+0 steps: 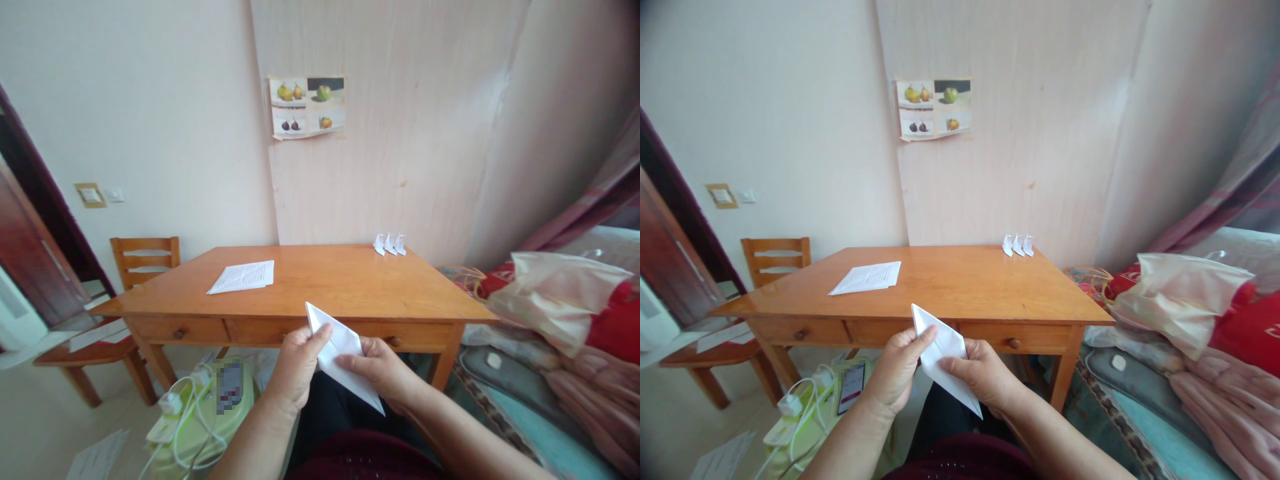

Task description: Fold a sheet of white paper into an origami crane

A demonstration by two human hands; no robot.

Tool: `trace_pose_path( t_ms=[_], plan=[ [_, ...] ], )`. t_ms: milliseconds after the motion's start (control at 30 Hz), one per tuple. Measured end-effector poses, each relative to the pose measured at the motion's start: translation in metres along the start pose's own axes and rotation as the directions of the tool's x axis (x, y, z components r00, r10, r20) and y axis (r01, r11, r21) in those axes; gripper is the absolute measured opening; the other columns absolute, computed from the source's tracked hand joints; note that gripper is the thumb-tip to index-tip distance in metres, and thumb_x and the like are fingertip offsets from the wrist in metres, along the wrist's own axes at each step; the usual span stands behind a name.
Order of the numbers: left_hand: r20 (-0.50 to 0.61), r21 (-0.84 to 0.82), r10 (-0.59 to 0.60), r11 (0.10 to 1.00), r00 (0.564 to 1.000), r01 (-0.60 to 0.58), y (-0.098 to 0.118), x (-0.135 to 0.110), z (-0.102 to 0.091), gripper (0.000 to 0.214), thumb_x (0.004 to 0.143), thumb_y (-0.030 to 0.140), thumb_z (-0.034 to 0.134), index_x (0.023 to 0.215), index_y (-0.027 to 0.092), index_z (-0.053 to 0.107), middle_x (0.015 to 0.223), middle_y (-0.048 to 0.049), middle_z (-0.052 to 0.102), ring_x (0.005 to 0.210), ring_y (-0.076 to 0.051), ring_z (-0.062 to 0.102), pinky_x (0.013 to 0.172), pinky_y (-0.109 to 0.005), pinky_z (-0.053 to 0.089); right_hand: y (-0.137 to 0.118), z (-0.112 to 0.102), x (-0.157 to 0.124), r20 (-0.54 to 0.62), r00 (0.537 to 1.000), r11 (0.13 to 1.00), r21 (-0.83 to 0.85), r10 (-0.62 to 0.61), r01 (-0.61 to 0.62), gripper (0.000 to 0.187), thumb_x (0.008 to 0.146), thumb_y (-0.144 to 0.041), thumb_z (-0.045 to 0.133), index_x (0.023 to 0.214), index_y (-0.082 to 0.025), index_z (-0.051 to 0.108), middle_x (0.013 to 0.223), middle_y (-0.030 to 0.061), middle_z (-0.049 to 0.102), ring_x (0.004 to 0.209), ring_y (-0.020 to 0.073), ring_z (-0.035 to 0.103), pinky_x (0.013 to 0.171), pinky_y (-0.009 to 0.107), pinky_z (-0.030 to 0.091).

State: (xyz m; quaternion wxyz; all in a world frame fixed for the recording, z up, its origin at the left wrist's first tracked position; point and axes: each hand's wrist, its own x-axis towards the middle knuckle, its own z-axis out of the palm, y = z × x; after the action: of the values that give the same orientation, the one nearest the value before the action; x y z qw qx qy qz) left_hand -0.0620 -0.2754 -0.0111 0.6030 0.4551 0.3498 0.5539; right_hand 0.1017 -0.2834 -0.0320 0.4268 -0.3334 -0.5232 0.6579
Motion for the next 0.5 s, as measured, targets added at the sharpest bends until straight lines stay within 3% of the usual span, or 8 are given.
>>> trace_pose_path(
  t_ms=[200, 367, 500],
  plan=[
    [-0.150, -0.035, 0.067, 0.997, 0.987, -0.072, 0.006, 0.012, -0.009, 0.040, 0.073, 0.045, 0.083, 0.092, 0.010, 0.075, 0.077, -0.0084, 0.074, 0.066, -0.017, 0.066, 0.064, -0.026, 0.049, 0.005, -0.001, -0.001, -0.028, 1.000, 0.996, -0.085, 0.000, -0.003, 0.032, 0.072, -0.044, 0.080, 0.075, -0.015, 0.069, 0.064, 0.0025, 0.067, 0.057, 0.0117, 0.054, 0.058, 0.024, 0.042],
    [-0.173, -0.065, 0.066, 0.995, 0.983, -0.078, 0.005, 0.014, -0.011, 0.039, 0.073, 0.043, 0.083, 0.092, 0.010, 0.073, 0.079, -0.0080, 0.074, 0.069, -0.016, 0.065, 0.066, -0.024, 0.049, 0.005, 0.000, -0.001, -0.039, 0.999, 0.997, -0.081, -0.004, 0.001, 0.029, 0.073, -0.041, 0.080, 0.074, -0.015, 0.068, 0.065, 0.0034, 0.068, 0.058, 0.0124, 0.056, 0.061, 0.026, 0.043],
    [-0.120, -0.068, 0.053, 0.996, 0.991, -0.061, 0.002, 0.012, -0.009, 0.041, 0.072, 0.041, 0.085, 0.098, 0.011, 0.074, 0.087, -0.0093, 0.075, 0.071, -0.015, 0.065, 0.065, -0.023, 0.048, 0.004, 0.000, 0.000, -0.049, 0.999, 0.996, -0.085, -0.025, 0.020, 0.029, 0.074, -0.042, 0.079, 0.073, -0.015, 0.068, 0.065, 0.0034, 0.068, 0.057, 0.0124, 0.056, 0.060, 0.026, 0.042]
  ],
)
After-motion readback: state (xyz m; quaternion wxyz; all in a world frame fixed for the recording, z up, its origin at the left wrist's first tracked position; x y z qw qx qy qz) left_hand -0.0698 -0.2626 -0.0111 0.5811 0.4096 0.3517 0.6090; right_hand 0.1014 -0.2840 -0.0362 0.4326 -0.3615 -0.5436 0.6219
